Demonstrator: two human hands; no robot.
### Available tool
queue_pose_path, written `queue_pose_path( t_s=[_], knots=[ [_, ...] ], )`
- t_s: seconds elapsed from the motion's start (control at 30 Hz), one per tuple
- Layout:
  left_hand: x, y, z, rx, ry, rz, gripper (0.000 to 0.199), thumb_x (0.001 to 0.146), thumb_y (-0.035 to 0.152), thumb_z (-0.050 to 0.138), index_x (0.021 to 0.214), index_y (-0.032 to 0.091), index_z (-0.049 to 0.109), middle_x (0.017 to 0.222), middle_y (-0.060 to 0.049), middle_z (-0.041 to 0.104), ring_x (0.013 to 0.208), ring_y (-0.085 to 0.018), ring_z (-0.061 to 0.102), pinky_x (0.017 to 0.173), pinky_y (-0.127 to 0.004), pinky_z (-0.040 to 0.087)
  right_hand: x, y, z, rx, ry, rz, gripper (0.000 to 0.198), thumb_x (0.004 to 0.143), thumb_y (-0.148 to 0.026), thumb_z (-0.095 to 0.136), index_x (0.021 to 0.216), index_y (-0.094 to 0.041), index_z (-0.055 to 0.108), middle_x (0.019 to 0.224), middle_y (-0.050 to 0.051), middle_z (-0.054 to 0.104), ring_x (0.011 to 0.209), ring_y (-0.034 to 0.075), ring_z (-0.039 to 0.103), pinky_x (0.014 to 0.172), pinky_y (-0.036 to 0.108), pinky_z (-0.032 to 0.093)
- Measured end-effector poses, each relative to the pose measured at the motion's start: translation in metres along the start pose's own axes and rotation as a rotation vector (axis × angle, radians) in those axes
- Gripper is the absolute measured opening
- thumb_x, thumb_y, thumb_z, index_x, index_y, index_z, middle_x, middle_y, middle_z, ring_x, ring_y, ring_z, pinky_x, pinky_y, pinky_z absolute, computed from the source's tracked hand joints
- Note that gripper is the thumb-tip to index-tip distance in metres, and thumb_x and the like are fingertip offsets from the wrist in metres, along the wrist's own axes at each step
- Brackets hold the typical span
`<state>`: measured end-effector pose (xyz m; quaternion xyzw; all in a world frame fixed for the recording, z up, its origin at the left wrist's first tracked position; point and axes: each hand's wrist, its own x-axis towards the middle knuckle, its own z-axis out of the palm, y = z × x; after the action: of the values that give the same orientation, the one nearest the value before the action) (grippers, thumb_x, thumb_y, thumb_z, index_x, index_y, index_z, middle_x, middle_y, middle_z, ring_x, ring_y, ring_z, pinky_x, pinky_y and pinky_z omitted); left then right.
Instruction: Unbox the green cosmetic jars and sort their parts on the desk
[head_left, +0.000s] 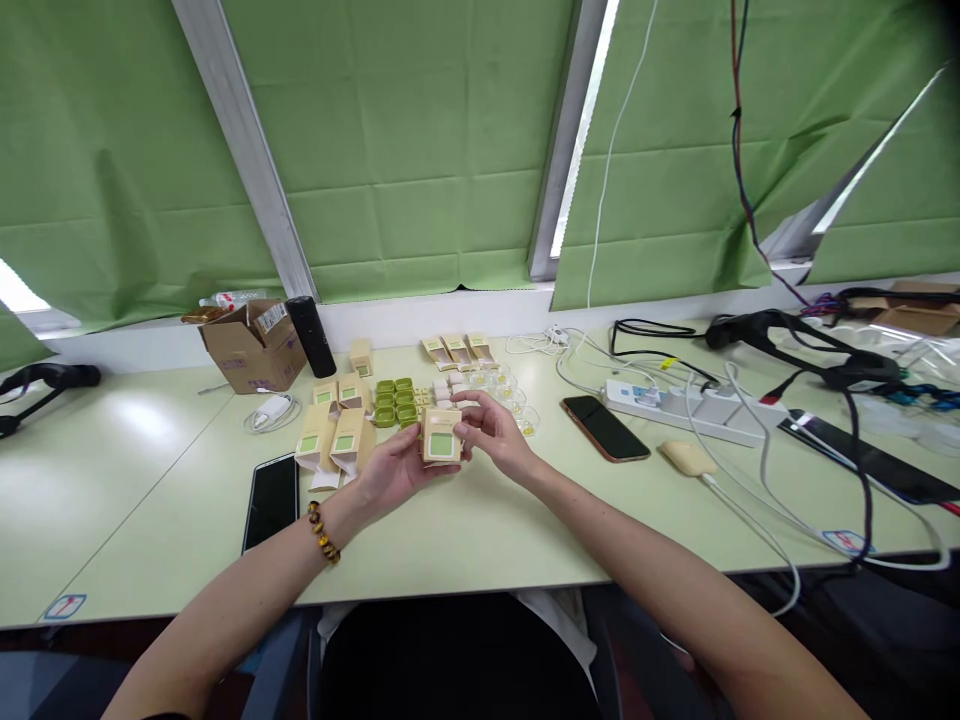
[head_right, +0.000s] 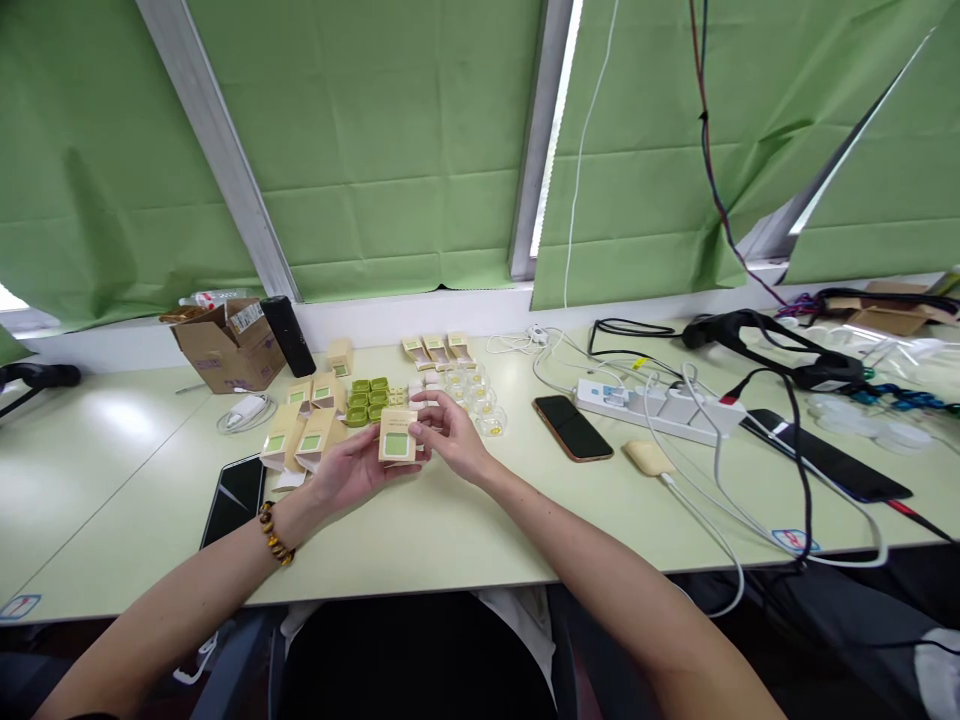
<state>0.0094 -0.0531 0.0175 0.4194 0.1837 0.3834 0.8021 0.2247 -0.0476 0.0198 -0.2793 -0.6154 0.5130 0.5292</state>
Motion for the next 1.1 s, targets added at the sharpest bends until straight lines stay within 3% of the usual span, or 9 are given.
queue_pose_path(
  t_s=[0.13, 0.27, 0.37, 0.43, 0.53, 0.6, 0.83, 0.97, 1.1],
  knots=[
    [-0.004, -0.002, 0.009, 0.02, -0.08, 0.048, 0.049, 0.095, 0.034, 0.073, 0.139, 0.016, 0.061, 0.141, -0.018, 0.067, 0.125, -0.033, 0.069, 0.122, -0.055, 0.041, -0.001, -0.001, -0.001, -0.003, 0.028, -0.034, 0.055, 0.087, -0.053, 0.077, 0.128, -0.025, 0.053, 0.096, 0.002, 0.069, 0.06, 0.01, 0.055, 0.043, 0.021, 0.041],
    [-0.002, -0.009, 0.004, 0.208, 0.02, 0.193, 0.053, 0.09, 0.032, 0.078, 0.138, 0.018, 0.06, 0.147, -0.017, 0.062, 0.133, -0.032, 0.062, 0.119, -0.053, 0.044, -0.002, 0.0, 0.0, -0.021, 0.035, -0.088, 0.053, 0.089, -0.053, 0.075, 0.13, -0.027, 0.053, 0.107, 0.007, 0.071, 0.082, 0.017, 0.063, 0.05, 0.022, 0.049],
    [0.001, -0.01, -0.008, 0.578, 0.216, 0.452, 0.06, 0.086, 0.034, 0.081, 0.14, 0.02, 0.058, 0.143, -0.017, 0.06, 0.133, -0.032, 0.059, 0.113, -0.049, 0.05, -0.001, 0.002, -0.002, -0.029, 0.098, -0.133, 0.051, 0.09, -0.053, 0.075, 0.129, -0.027, 0.055, 0.119, 0.011, 0.069, 0.106, 0.024, 0.064, 0.057, 0.025, 0.055],
    [0.001, -0.007, -0.015, 0.952, 0.351, 0.707, 0.058, 0.084, 0.028, 0.081, 0.137, 0.022, 0.059, 0.138, -0.015, 0.059, 0.13, -0.031, 0.058, 0.109, -0.048, 0.051, 0.001, 0.004, -0.004, -0.022, 0.122, -0.15, 0.048, 0.092, -0.054, 0.072, 0.127, -0.026, 0.057, 0.121, 0.012, 0.069, 0.108, 0.025, 0.065, 0.058, 0.026, 0.055],
    [-0.003, -0.001, -0.019, 1.46, 0.386, 1.027, 0.054, 0.083, 0.012, 0.072, 0.135, 0.023, 0.06, 0.126, -0.013, 0.058, 0.123, -0.03, 0.058, 0.106, -0.05, 0.052, 0.002, 0.005, -0.006, -0.016, 0.102, -0.157, 0.046, 0.094, -0.055, 0.069, 0.127, -0.025, 0.058, 0.119, 0.013, 0.068, 0.103, 0.024, 0.065, 0.058, 0.027, 0.056],
    [-0.007, 0.001, -0.017, 1.619, 0.376, 1.132, 0.059, 0.082, 0.005, 0.065, 0.138, 0.022, 0.056, 0.124, -0.013, 0.057, 0.12, -0.03, 0.058, 0.103, -0.05, 0.053, 0.0, 0.005, -0.005, -0.024, 0.064, -0.164, 0.047, 0.094, -0.057, 0.068, 0.129, -0.025, 0.058, 0.12, 0.013, 0.067, 0.103, 0.024, 0.064, 0.058, 0.027, 0.056],
    [-0.012, -0.003, -0.012, 1.716, 0.343, 1.183, 0.066, 0.08, 0.0, 0.06, 0.14, 0.027, 0.05, 0.124, -0.013, 0.056, 0.121, -0.031, 0.057, 0.102, -0.051, 0.052, -0.011, 0.0, 0.005, -0.209, -0.026, -0.199, 0.06, 0.088, -0.046, 0.079, 0.139, -0.029, 0.051, 0.131, 0.012, 0.063, 0.118, 0.026, 0.061, 0.08, 0.034, 0.06],
    [-0.011, -0.004, -0.016, 1.709, 0.43, 1.24, 0.071, 0.079, 0.004, 0.068, 0.141, 0.029, 0.044, 0.134, -0.014, 0.052, 0.129, -0.034, 0.052, 0.109, -0.059, 0.046, -0.011, 0.003, 0.005, -0.196, 0.009, -0.226, 0.062, 0.087, -0.045, 0.08, 0.139, -0.028, 0.051, 0.135, 0.013, 0.061, 0.12, 0.026, 0.062, 0.09, 0.04, 0.06],
    [-0.01, -0.007, -0.015, 1.802, 0.438, 1.113, 0.066, 0.084, 0.019, 0.077, 0.142, 0.028, 0.046, 0.141, -0.018, 0.051, 0.137, -0.039, 0.047, 0.115, -0.062, 0.037, -0.009, 0.006, 0.007, -0.2, 0.063, -0.221, 0.055, 0.085, -0.041, 0.082, 0.131, -0.027, 0.057, 0.131, 0.012, 0.062, 0.118, 0.025, 0.062, 0.09, 0.039, 0.06]
  ],
)
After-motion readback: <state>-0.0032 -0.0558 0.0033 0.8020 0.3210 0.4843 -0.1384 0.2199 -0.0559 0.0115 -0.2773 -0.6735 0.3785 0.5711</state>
